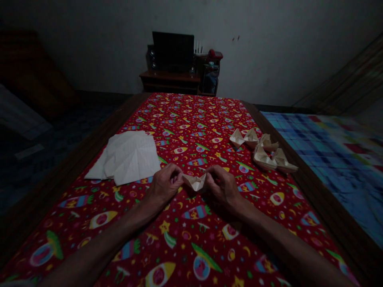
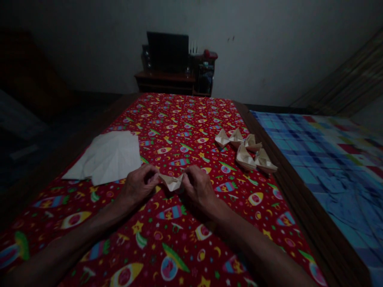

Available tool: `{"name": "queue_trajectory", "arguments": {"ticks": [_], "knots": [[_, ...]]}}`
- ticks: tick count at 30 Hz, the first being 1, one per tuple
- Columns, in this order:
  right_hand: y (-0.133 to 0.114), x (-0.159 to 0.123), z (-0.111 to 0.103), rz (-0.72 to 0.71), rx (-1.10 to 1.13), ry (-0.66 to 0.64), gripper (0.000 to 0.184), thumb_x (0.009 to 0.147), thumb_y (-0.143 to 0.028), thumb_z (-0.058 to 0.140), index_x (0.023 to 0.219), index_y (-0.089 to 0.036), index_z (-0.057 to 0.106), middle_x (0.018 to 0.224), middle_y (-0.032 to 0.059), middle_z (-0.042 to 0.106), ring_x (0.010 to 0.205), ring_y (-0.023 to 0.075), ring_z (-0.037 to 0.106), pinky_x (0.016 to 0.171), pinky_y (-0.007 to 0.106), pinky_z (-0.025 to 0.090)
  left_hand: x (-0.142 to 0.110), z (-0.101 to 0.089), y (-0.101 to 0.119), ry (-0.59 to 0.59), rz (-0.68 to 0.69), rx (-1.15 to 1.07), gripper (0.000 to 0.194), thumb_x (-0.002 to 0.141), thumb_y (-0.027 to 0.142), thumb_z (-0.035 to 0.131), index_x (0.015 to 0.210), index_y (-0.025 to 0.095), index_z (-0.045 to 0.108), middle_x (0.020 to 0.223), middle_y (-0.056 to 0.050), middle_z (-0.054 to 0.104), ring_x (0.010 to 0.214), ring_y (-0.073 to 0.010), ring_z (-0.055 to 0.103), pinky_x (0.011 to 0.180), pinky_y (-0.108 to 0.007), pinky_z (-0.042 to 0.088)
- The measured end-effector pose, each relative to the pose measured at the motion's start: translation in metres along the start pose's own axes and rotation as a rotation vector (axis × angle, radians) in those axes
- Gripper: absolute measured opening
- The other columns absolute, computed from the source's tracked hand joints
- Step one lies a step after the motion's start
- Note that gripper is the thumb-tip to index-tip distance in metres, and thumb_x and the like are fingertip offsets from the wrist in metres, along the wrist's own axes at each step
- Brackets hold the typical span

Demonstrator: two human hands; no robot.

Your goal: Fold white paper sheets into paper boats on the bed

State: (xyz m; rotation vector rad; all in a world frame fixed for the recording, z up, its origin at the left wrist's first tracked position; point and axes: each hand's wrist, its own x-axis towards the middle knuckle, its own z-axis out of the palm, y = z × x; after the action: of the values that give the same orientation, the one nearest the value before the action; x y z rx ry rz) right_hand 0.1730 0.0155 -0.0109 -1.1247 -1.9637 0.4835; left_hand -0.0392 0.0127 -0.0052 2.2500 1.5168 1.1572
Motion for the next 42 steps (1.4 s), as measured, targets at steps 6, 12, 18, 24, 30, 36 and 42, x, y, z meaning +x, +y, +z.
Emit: {"name": "queue_trajectory", "arguments": {"ticks": [6,12,18,24,30,36,42], "knots": [[0.004,-0.009,-0.007,-0.025,-0.043,-0.005,0.011,0.087,-0.018,0.046,0.082,-0.016,0.055,0.073,0.0036,0.058,0.064,0.0135,0.053,0.058,0.024,0.041,-0.002,0.002,0.001,-0.072,0.087,-0.049,0.010,0.082,0.018,0.049,0.076,0.016,0.056,0.067,0.001,0.056,0.057,-0.0099,0.053,0.054,-0.020,0.041],[-0.005,-0.011,-0.009,-0.073,-0.017,-0.020,0.011,0.089,-0.018,0.045,0.086,-0.016,0.055,0.075,0.0038,0.058,0.065,0.0133,0.052,0.060,0.024,0.042,-0.005,0.002,0.004,-0.116,0.093,-0.050,0.011,0.084,0.017,0.048,0.076,0.016,0.055,0.070,0.000,0.055,0.058,-0.0099,0.052,0.054,-0.020,0.041],[-0.002,-0.017,-0.010,-0.132,-0.033,-0.021,0.009,0.089,-0.017,0.045,0.089,-0.018,0.055,0.077,0.0040,0.059,0.067,0.0138,0.053,0.061,0.025,0.043,-0.009,0.002,0.001,-0.155,0.117,-0.055,0.011,0.085,0.017,0.047,0.079,0.015,0.056,0.073,-0.002,0.056,0.064,-0.0122,0.054,0.059,-0.022,0.044],[-0.001,-0.019,-0.009,-0.144,-0.053,-0.023,0.010,0.089,-0.016,0.045,0.090,-0.018,0.054,0.078,0.0041,0.060,0.067,0.0138,0.054,0.061,0.025,0.044,-0.009,0.000,0.002,-0.140,0.060,-0.073,0.006,0.083,0.017,0.050,0.087,0.016,0.055,0.075,-0.001,0.058,0.064,-0.0120,0.056,0.059,-0.022,0.046],[0.000,-0.019,-0.007,-0.214,-0.120,-0.020,0.010,0.089,-0.016,0.043,0.089,-0.018,0.053,0.076,0.0046,0.059,0.067,0.0151,0.053,0.061,0.026,0.044,-0.011,0.000,0.001,-0.254,0.159,-0.169,0.036,0.084,0.024,0.059,0.119,0.020,0.050,0.107,-0.006,0.060,0.093,-0.0163,0.059,0.080,-0.027,0.049],[0.004,-0.019,-0.003,-0.421,-0.232,-0.040,0.013,0.089,-0.011,0.039,0.093,-0.017,0.051,0.081,0.0076,0.061,0.076,0.0179,0.054,0.066,0.029,0.047,-0.011,0.002,-0.004,-0.226,0.196,-0.190,0.010,0.085,0.019,0.059,0.094,0.017,0.062,0.092,-0.005,0.063,0.086,-0.0148,0.060,0.076,-0.025,0.049],[0.006,-0.022,-0.004,-0.492,-0.258,-0.019,0.013,0.091,-0.014,0.043,0.101,-0.015,0.052,0.085,0.0097,0.062,0.082,0.0194,0.056,0.069,0.030,0.048,-0.010,-0.001,0.003,-0.235,0.156,-0.189,0.011,0.086,0.024,0.056,0.093,0.016,0.062,0.090,-0.006,0.065,0.083,-0.0157,0.061,0.075,-0.027,0.050]]}}
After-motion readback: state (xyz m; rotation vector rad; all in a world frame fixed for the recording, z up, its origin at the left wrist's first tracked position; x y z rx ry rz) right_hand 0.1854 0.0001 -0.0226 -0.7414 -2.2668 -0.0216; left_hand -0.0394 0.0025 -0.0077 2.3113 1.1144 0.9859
